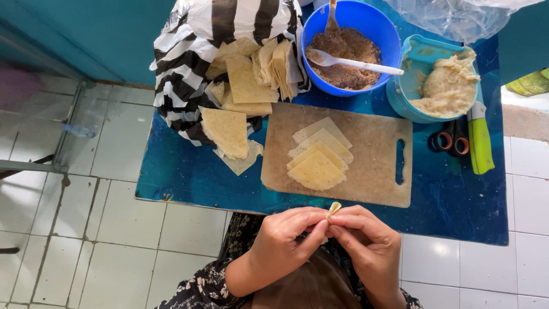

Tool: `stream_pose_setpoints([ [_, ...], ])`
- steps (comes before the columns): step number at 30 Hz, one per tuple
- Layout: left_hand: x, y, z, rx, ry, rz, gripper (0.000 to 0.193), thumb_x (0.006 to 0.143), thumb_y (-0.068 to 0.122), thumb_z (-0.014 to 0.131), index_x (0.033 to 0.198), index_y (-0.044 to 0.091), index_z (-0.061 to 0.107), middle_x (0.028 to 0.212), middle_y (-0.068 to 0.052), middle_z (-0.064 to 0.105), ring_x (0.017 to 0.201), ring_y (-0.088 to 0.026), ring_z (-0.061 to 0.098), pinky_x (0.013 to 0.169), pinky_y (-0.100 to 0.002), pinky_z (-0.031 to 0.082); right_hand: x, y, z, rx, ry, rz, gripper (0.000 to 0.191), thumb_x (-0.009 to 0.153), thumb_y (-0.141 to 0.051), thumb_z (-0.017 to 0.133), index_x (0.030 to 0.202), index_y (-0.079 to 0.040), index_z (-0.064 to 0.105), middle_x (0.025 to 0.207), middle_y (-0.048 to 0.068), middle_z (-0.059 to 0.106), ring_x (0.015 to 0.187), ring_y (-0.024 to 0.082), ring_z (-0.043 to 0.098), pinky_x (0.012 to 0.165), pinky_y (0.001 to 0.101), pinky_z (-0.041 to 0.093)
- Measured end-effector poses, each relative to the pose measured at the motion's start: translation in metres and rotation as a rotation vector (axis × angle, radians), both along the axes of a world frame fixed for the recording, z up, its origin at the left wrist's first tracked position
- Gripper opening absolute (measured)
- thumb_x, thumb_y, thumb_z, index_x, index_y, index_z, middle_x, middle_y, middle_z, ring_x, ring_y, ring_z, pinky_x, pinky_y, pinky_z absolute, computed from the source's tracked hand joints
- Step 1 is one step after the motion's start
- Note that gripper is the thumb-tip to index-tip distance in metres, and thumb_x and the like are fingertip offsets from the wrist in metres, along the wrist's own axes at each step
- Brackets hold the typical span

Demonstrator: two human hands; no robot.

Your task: The person folds dumplings at a small blue table. They take square dough wrappers from a stack, spoon brown filling from a blue bowl onto a wrapper, then fold and pinch the wrapper closed and set the folded dumpling aside, repeating the cycle.

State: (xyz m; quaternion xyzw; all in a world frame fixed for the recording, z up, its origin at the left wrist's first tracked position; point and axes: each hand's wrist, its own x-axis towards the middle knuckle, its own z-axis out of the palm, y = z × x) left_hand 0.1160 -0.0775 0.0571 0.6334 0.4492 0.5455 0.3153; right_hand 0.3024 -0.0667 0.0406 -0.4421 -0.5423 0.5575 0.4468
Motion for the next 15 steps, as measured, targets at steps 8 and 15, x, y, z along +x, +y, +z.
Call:
stream_pose_setpoints([
  [8, 0.001, -0.001, -0.009, -0.078, -0.008, 0.037, 0.008, 0.094, 0.002, 0.073, 0.100, 0.002, 0.069, 0.096, -0.011, 0.077, 0.082, -0.022, 0.077, 0.070, -0.029, 0.063, -0.001, 0.002, -0.009, -0.137, 0.333, 0.014, 0.007, 0.099, 0.008, 0.060, 0.105, 0.008, 0.064, 0.108, 0.014, 0.063, 0.099, 0.019, 0.062, 0.090, 0.0304, 0.050],
  [15, -0.001, -0.002, -0.018, -0.288, -0.262, 0.039, 0.006, 0.098, 0.003, 0.067, 0.102, -0.001, 0.068, 0.098, -0.008, 0.073, 0.085, -0.014, 0.075, 0.075, -0.026, 0.063, 0.001, 0.005, -0.011, -0.194, 0.547, -0.015, 0.008, 0.103, 0.002, 0.056, 0.109, 0.005, 0.061, 0.117, 0.014, 0.060, 0.108, 0.020, 0.060, 0.097, 0.0331, 0.047],
])
